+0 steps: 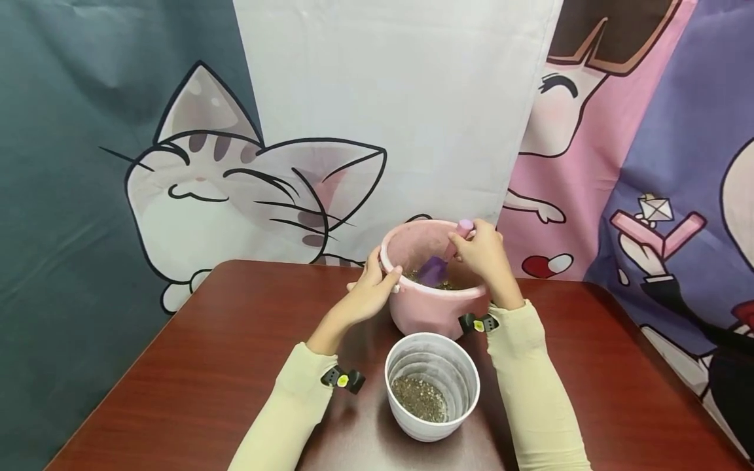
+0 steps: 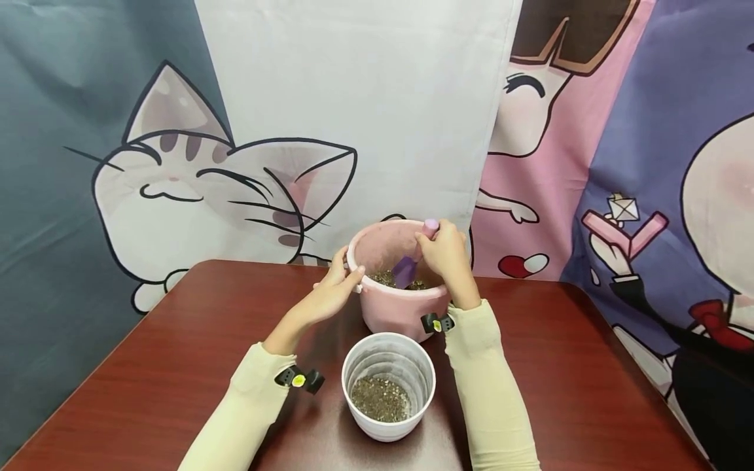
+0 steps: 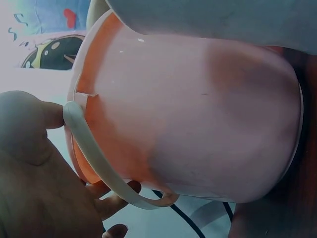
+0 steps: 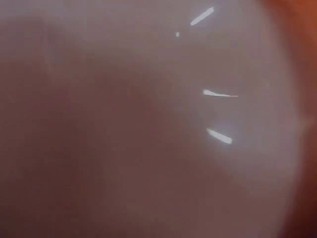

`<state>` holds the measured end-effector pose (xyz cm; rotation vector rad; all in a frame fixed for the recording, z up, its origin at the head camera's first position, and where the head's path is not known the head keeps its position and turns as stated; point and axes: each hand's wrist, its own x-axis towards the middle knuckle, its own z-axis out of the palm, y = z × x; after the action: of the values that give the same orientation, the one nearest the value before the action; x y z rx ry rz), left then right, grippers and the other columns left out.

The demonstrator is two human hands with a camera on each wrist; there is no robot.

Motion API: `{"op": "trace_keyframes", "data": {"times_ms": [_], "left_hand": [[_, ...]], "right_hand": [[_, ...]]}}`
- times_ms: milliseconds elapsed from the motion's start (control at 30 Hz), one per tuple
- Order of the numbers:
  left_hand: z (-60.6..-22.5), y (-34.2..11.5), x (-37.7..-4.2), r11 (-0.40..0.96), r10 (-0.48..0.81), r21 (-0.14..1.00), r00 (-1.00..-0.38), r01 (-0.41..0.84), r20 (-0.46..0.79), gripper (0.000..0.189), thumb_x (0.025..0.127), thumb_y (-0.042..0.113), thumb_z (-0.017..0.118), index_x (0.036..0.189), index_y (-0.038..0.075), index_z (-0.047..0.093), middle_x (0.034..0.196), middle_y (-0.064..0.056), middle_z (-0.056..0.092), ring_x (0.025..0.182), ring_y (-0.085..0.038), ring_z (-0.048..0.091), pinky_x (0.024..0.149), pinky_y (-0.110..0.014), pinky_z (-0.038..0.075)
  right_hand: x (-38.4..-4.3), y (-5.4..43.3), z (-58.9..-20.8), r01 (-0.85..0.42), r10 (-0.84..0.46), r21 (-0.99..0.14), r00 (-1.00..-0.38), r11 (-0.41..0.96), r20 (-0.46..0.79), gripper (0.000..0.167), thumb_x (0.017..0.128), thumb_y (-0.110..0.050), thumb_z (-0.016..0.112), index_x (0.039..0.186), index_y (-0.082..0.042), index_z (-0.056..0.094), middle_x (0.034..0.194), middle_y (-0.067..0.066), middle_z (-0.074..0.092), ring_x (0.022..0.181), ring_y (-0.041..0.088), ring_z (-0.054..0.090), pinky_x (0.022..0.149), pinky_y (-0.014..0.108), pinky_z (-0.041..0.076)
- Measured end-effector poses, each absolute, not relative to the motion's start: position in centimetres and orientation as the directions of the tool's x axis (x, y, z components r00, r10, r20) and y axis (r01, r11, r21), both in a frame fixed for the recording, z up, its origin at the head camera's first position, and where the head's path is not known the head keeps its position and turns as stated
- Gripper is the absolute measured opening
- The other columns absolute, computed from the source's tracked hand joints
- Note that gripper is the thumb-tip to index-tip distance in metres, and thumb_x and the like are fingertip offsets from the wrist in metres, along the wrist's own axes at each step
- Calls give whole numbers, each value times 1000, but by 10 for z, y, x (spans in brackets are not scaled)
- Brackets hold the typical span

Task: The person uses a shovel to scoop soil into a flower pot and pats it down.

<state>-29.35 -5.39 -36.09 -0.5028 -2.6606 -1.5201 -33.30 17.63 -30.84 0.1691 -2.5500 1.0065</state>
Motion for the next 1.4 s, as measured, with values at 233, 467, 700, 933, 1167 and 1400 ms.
{"op": "trace_keyframes", "data": {"times_ms": [233, 467, 700, 933, 1167, 1400], "left_hand": [[-360, -48, -294, 488, 270, 814, -941, 315, 202, 72, 105, 40, 40, 156, 5, 5, 161, -20, 18, 146, -32, 24, 103, -69, 3], [-362, -50, -295, 491, 263, 814, -944, 310, 201, 71, 105, 39, 38, 156, 4, 3, 161, -21, 16, 147, -34, 19, 103, -68, 5], [-364, -55, -295, 492, 275, 813, -942, 312, 195, 72, 106, 41, 36, 157, 4, 2, 161, -20, 15, 147, -34, 20, 102, -65, 9], [-362, -57, -294, 503, 284, 805, -940, 314, 189, 73, 106, 42, 34, 156, 1, -1, 162, -20, 10, 148, -34, 17, 104, -65, 5], [-361, -57, -293, 508, 289, 802, -939, 316, 187, 73, 106, 42, 33, 156, 2, -2, 163, -21, 8, 148, -34, 15, 103, -64, 5], [-364, -55, -294, 496, 290, 809, -938, 316, 188, 74, 106, 42, 35, 157, 4, -1, 161, -20, 13, 148, -33, 17, 102, -65, 7]], "right_hand": [[-338, 180, -310, -262, -39, -575, -928, 775, 371, 28, 96, -25, 62, 83, -1, 64, 70, 11, 65, 75, 32, 61, 69, 38, 44], [-341, 178, -311, -286, -128, -558, -944, 779, 305, 35, 98, -33, 60, 83, -2, 69, 71, 8, 65, 76, 28, 59, 68, 39, 45], [-343, 174, -312, -276, -163, -645, -959, 713, 231, 35, 99, -32, 60, 94, 1, 72, 78, 13, 73, 73, 23, 70, 77, 37, 50], [-344, 172, -311, -265, -194, -730, -964, 630, 183, 29, 100, -24, 60, 104, 5, 63, 82, 18, 73, 78, 32, 73, 73, 36, 56], [-345, 173, -312, -238, -171, -775, -971, 585, 169, 32, 98, -26, 61, 100, 6, 66, 83, 18, 73, 77, 31, 73, 70, 33, 58], [-343, 177, -312, -199, -117, -811, -980, 550, 162, 36, 98, -27, 61, 90, 6, 73, 84, 14, 72, 81, 21, 65, 72, 27, 49]]}}
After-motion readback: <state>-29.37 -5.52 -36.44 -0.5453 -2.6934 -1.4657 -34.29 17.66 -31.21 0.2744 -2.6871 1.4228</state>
